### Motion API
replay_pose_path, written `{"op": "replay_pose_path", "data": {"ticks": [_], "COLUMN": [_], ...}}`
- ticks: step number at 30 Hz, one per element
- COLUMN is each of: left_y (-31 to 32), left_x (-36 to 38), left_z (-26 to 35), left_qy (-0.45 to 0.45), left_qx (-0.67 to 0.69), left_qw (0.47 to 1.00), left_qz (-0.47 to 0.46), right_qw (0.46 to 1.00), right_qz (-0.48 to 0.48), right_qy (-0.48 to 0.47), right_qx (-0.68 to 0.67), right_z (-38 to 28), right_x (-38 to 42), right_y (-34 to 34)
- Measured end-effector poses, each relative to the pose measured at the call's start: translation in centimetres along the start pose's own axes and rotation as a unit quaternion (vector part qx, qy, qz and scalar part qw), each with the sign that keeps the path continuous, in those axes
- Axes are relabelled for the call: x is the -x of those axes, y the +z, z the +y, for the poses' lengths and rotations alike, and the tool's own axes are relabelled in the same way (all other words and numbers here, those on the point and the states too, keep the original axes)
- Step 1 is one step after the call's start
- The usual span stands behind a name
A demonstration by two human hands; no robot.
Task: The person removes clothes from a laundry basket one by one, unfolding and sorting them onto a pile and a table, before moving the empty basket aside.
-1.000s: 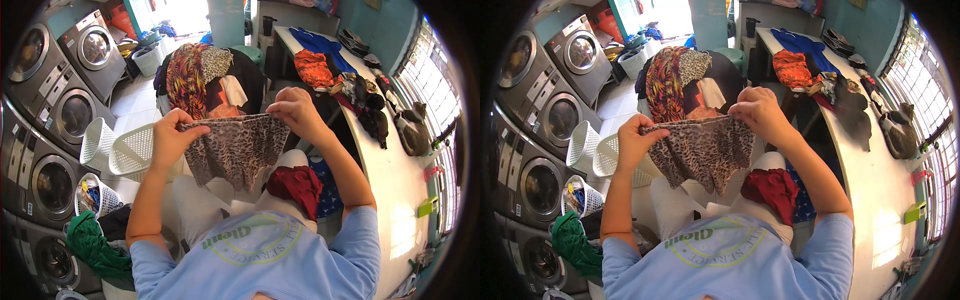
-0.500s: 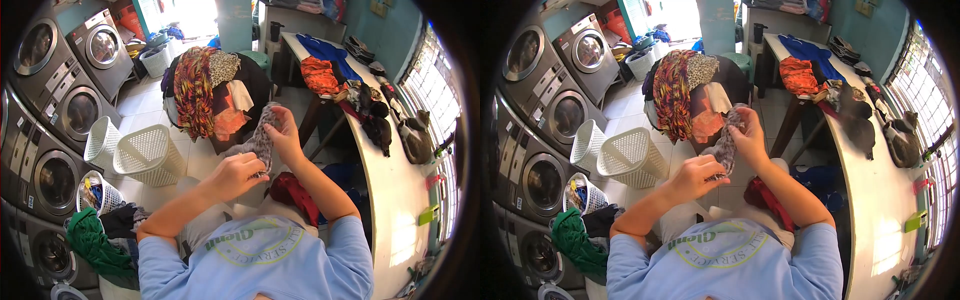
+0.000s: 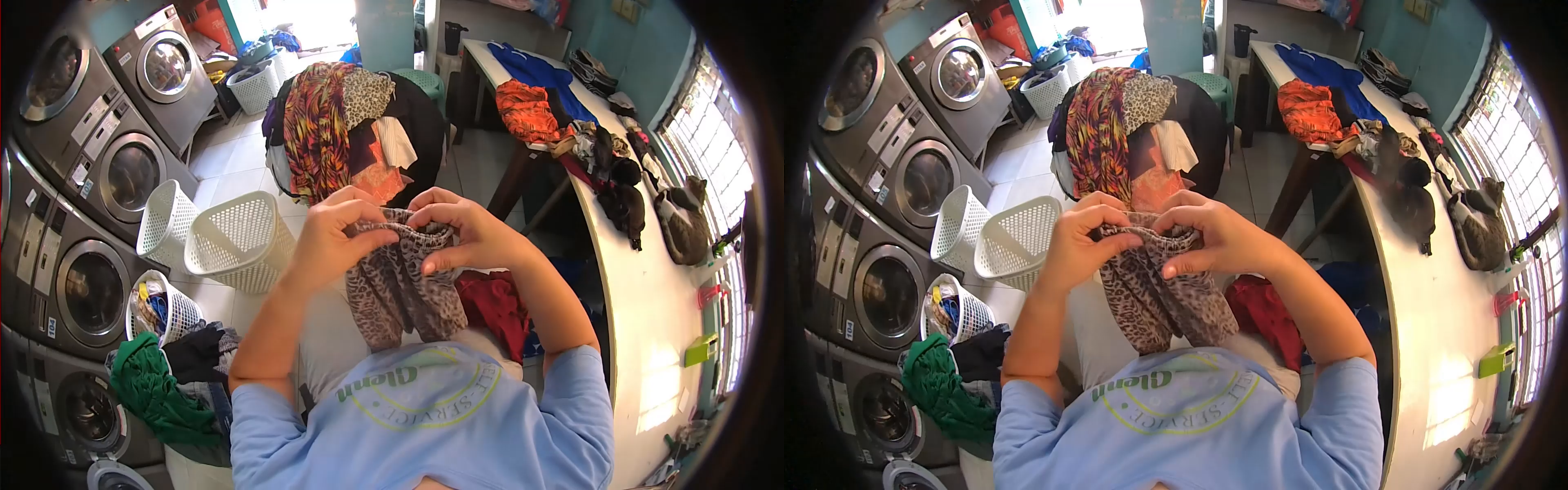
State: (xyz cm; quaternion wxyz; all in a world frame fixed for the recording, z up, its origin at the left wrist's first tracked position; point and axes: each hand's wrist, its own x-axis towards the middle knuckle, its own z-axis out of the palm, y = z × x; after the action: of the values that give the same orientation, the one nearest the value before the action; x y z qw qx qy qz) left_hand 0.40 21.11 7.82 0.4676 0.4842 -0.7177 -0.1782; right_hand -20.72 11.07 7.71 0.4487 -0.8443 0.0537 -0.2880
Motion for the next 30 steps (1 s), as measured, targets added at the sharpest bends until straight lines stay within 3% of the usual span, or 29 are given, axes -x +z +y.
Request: {"op": "replay_pose_path", "data": {"ticks": [1, 2, 3, 5, 7, 9, 10, 11, 12, 13, 16, 18, 20, 23, 25, 27, 28, 30], "left_y": [-0.4, -1.3, -1.7, -2.5, -3.3, -4.3, -4.7, -5.4, -6.2, -6.8, -8.1, -8.3, -7.1, -6.4, -6.4, -6.8, -7.0, -7.4], "left_x": [0.1, 0.2, 0.4, 0.6, 1.0, 1.2, 1.8, 2.0, 1.9, 2.1, 2.9, 3.3, 3.2, 3.3, 3.2, 3.2, 3.2, 3.0], "left_z": [0.2, 0.3, 0.3, 0.5, 0.3, -1.1, -2.1, -2.7, -3.1, -3.6, -3.7, -2.0, -0.1, 0.4, 0.9, 0.1, -0.1, -0.2], "left_qy": [0.001, 0.007, 0.002, 0.057, 0.006, -0.036, -0.147, -0.147, -0.156, -0.168, -0.123, -0.09, -0.026, -0.005, -0.05, -0.081, -0.082, -0.144], "left_qx": [0.01, 0.004, 0.007, 0.014, 0.055, 0.069, 0.157, 0.154, 0.158, 0.163, 0.051, -0.016, -0.279, -0.288, -0.261, -0.341, -0.34, -0.299], "left_qw": [1.0, 0.997, 0.998, 0.998, 0.998, 0.993, 0.975, 0.975, 0.974, 0.972, 0.991, 0.996, 0.958, 0.955, 0.96, 0.936, 0.937, 0.943], "left_qz": [0.004, -0.071, -0.07, -0.016, -0.006, -0.085, -0.059, -0.055, -0.045, -0.035, -0.016, -0.008, 0.056, 0.07, 0.086, 0.024, 0.022, -0.04], "right_qw": [1.0, 0.997, 0.987, 0.99, 0.996, 0.997, 0.998, 0.997, 0.999, 0.999, 0.994, 0.982, 0.988, 0.998, 0.997, 0.98, 0.98, 0.955], "right_qz": [0.001, -0.041, -0.083, -0.055, -0.017, -0.033, -0.03, -0.026, -0.01, -0.013, -0.008, 0.017, 0.008, 0.025, 0.052, 0.151, 0.151, 0.276], "right_qy": [-0.005, 0.023, 0.051, 0.026, 0.014, 0.043, 0.057, 0.071, 0.011, 0.011, -0.025, -0.111, -0.086, -0.054, -0.039, -0.007, -0.005, -0.028], "right_qx": [0.002, 0.066, 0.129, 0.129, 0.088, 0.053, 0.024, -0.005, 0.052, 0.049, 0.108, 0.151, 0.125, 0.035, -0.034, -0.132, -0.132, -0.107], "right_z": [-0.6, -1.3, -1.6, -1.2, -0.7, 0.4, 0.7, 1.2, 2.5, 2.5, 2.0, 1.6, 0.9, 1.1, 1.8, 3.2, 4.6, 8.5], "right_x": [-0.1, -0.3, -0.3, -0.7, -1.6, -2.5, -3.0, -3.7, -4.3, -4.9, -6.9, -7.8, -8.5, -9.1, -9.0, -7.8, -6.8, -4.3], "right_y": [-0.1, -0.5, -0.5, 0.2, 0.6, 1.6, 2.1, 2.6, 3.3, 3.7, 5.1, 6.3, 7.2, 7.8, 8.4, 9.9, 10.8, 13.2]}}
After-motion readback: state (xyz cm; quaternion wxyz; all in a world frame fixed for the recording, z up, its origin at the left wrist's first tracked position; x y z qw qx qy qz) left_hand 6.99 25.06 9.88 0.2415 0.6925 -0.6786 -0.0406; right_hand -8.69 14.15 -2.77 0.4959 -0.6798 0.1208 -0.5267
